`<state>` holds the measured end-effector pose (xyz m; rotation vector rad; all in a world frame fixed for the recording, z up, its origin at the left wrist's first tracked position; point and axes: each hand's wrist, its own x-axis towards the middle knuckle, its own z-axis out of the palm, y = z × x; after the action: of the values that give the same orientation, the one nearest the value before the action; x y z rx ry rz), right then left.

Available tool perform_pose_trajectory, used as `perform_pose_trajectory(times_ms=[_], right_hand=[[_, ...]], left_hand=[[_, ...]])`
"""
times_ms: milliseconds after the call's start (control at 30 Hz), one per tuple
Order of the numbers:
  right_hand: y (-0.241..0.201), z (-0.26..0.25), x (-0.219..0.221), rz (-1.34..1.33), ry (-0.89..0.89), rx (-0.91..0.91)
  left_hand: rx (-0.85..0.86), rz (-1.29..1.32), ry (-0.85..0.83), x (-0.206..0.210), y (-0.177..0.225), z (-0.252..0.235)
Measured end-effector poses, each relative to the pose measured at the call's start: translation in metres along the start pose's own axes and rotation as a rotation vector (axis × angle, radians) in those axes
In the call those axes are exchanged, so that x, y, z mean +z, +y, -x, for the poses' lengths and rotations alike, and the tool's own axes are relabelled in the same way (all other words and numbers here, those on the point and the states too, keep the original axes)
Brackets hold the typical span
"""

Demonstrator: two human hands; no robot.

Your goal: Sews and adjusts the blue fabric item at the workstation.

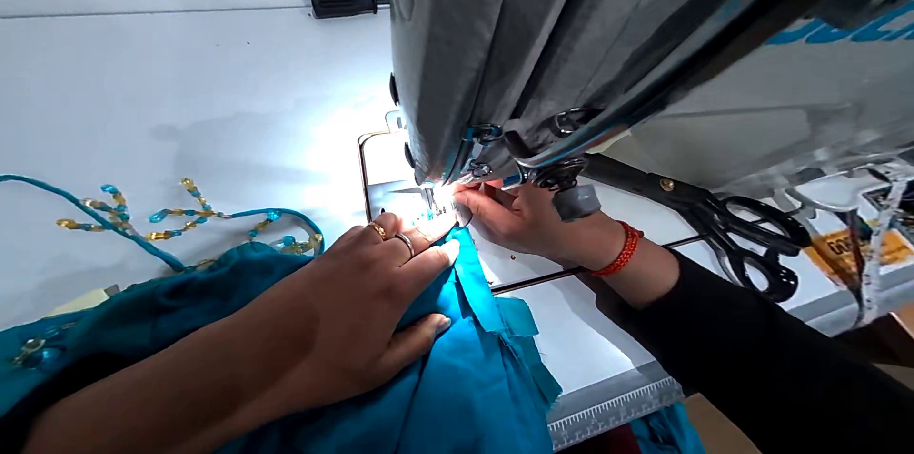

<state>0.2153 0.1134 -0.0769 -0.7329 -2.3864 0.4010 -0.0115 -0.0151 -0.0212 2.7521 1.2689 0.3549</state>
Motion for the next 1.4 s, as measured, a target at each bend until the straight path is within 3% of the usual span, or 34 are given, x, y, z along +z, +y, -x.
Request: perform_pose_trajectory(times_ms=[300,533,933,1000,1067,1200,1400], right_hand=[[-0.008,-0.002,-0.005,-0.134,-0.064,0.046],[-0.017,-0.007,-0.020,-0.287,-0.166,-0.035],[-0.031,-0.006,-0.043,-0.422,-0.334,-0.396],[-0.034,-0.005,-0.046,-0.444,-0.363,-0.379],[-0.031,-0.001,-0.049,-0.311,-0.316,-0.240],[-0.030,-0.003,-0.063,0.223,-0.065,0.086],[-0.022,-0.003,-0.059,0.419,0.107,0.134]], left_hand=[[0.004,0.000,0.012,0.000,0.001,-0.001],[-0.024,0.020,-0.005,-0.001,0.001,0.000],[-0.043,0.027,-0.004,-0.003,0.004,0.002],[-0.028,0.002,0.001,-0.003,0.004,0.002],[-0.023,-0.010,-0.004,-0.003,0.004,0.001],[-0.019,-0.004,0.002,-0.001,0.003,0.001],[-0.032,0.017,0.027,0.000,0.004,0.002]])
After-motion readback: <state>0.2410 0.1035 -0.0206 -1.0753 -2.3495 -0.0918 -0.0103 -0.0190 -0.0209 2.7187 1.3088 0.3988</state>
